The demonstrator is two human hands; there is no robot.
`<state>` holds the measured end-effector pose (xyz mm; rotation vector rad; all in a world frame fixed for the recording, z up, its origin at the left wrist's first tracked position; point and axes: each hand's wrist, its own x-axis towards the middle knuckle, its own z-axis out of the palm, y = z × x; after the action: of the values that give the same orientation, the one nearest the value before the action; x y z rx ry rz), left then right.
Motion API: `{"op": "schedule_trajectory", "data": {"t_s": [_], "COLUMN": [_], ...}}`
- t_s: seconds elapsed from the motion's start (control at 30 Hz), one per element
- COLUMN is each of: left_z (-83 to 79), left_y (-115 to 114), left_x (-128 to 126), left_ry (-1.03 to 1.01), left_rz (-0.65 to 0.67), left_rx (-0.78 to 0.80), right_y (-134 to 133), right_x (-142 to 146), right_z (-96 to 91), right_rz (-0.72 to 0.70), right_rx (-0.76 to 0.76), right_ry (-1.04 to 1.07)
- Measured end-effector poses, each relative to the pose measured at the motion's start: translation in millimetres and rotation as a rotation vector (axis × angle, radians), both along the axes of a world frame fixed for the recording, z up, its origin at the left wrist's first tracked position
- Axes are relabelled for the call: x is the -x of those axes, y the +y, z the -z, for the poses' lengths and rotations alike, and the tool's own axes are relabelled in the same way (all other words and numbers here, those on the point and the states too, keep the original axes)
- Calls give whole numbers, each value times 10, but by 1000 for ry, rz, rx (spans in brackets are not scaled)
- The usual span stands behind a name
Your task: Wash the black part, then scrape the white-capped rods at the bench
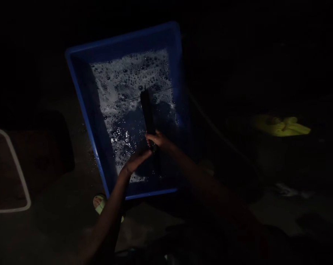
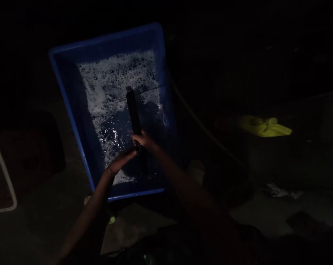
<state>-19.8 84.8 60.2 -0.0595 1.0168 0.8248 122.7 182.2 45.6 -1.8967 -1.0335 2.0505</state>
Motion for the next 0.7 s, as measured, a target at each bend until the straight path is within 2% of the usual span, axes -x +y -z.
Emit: {"op": "schedule_trajectory", "data": {"t_s": [0.1,0.2,0.37,0.47,0.6,0.7], "left_z": [-210,-292,-207,-151,-116,-59], "left_y": [-248,-379,-425,-430,-395,-393], "left_x": [-183,-330,-406,-413,-438,-446], "left_ry": [-55,-46,95,171,162,179], "left_rz": [153,190,120,73,76,42], "left_rx": [-31,-45,-42,-57,-97,-75], "right_y": [172,131,-183,-263,-76,64], "right_x": [95,159,160,159,141,9], "right_z": [-141,-233,-295,-313,-298,-277], "right_rz": [83,134,190,216,160,80], "right_rx": [-1,10,6,-1,-14,-41], "right_ry": [15,32,60,52,10,-52]}}
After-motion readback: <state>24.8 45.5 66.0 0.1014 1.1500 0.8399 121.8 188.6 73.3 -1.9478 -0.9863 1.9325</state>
